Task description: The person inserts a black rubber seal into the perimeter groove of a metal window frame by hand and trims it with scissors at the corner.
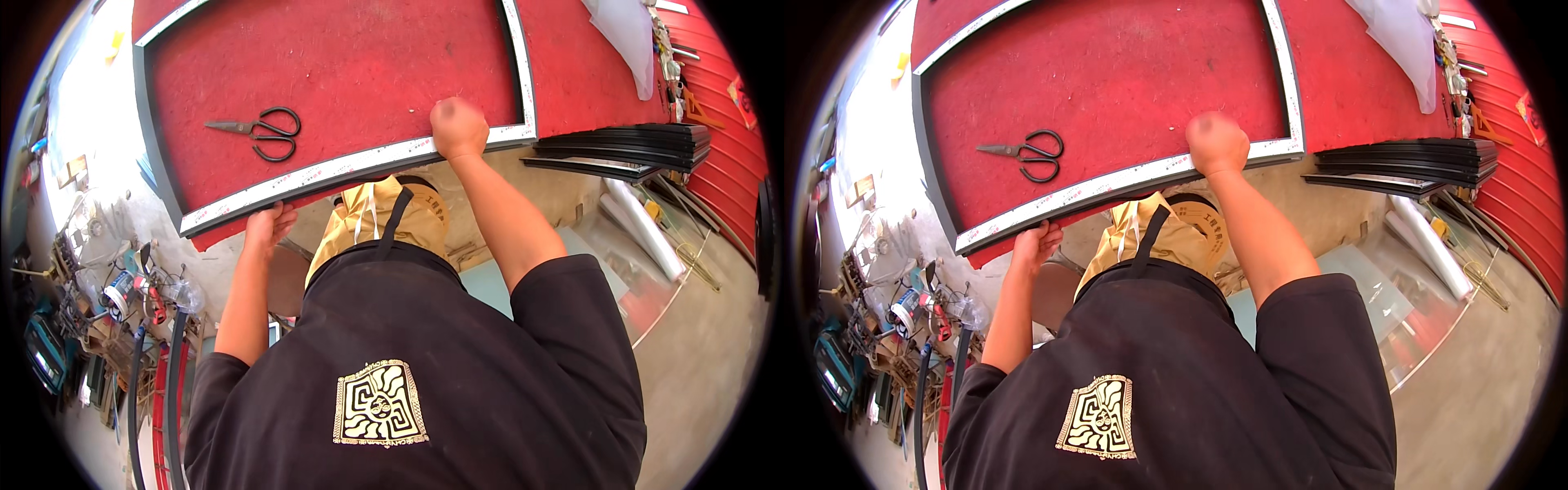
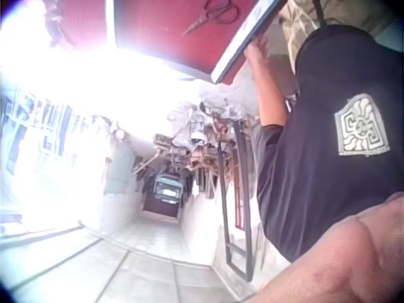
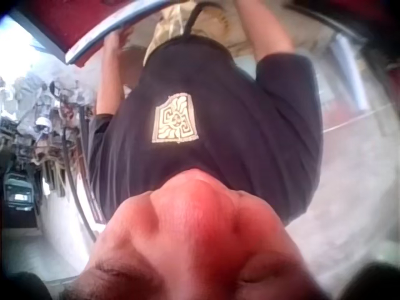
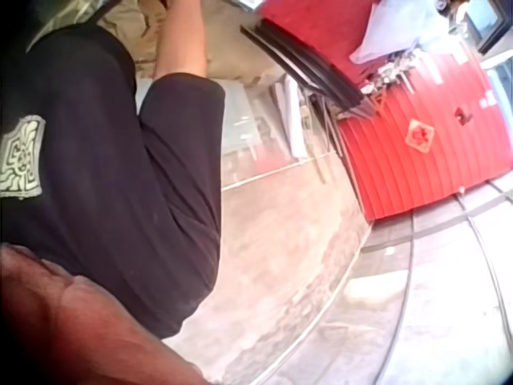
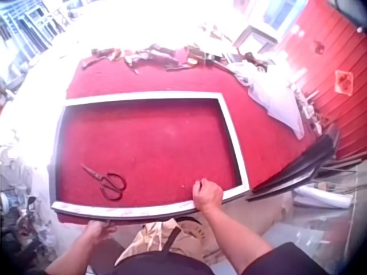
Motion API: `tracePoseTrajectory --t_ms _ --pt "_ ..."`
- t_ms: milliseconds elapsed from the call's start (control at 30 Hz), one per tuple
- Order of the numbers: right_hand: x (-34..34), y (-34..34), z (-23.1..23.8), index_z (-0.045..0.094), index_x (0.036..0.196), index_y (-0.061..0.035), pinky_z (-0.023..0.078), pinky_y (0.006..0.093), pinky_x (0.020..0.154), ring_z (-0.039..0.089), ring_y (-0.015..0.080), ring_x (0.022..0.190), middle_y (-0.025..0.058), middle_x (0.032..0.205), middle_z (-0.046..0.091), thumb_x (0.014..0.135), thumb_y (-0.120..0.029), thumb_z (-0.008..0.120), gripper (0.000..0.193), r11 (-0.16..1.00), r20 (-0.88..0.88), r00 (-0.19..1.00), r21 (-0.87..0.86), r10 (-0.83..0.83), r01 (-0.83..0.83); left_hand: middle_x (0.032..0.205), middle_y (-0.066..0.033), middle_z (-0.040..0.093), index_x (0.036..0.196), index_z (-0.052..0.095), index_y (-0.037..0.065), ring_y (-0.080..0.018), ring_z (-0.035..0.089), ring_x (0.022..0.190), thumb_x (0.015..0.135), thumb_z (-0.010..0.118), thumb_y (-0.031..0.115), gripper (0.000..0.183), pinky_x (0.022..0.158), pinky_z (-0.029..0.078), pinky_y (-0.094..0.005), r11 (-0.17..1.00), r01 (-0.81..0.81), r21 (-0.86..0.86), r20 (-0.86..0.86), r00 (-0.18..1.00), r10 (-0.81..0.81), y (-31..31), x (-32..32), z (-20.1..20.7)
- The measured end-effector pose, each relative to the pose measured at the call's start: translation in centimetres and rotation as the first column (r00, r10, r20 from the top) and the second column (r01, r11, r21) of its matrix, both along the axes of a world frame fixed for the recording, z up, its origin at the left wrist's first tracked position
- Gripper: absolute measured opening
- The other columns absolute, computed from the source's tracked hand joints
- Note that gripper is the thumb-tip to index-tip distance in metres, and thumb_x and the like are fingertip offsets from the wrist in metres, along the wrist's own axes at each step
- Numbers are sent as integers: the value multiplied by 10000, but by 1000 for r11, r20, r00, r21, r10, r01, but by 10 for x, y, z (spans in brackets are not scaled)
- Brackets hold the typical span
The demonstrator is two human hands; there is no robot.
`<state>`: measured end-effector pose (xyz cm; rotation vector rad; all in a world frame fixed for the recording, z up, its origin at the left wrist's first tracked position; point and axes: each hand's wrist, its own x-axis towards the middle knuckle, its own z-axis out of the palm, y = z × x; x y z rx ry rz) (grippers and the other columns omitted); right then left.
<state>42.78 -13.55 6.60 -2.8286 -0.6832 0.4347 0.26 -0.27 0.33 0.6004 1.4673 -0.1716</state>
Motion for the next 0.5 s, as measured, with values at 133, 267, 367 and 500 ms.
tracePoseTrajectory --t_ms 133,267,367,500 --pt "1 0 -9 803 916 -130 578 543 852 734 437 940 176 985 784 952 -410 583 358 998 49 998 58 32 -34 1096 -101 813 1241 734 44 -188 758 989 1075 641 362 371 841 567 -303 1000 -18 14 -17 1000 19 1 3 1" --pt "3 -5 -19 735 840 -90 568 552 791 729 406 845 173 857 760 988 -354 587 337 980 225 958 42 179 -193 1045 -79 823 1220 745 49 -162 763 950 1080 638 347 346 809 563 -282 1000 -8 29 -51 999 10 -1 8 6" --pt "5 -6 -21 750 843 -103 569 545 794 729 412 860 168 880 766 973 -358 581 332 981 194 964 40 180 -191 1029 -75 822 1204 747 49 -155 761 940 1082 636 334 330 803 559 -285 998 -31 60 -76 996 35 -5 10 7" --pt "1 2 -2 769 856 -126 569 542 796 729 424 881 158 907 771 959 -367 559 336 993 52 992 13 118 -119 1014 -69 814 1201 745 43 -164 758 937 1081 646 369 361 846 557 -309 998 -35 54 -93 995 40 -3 13 13"
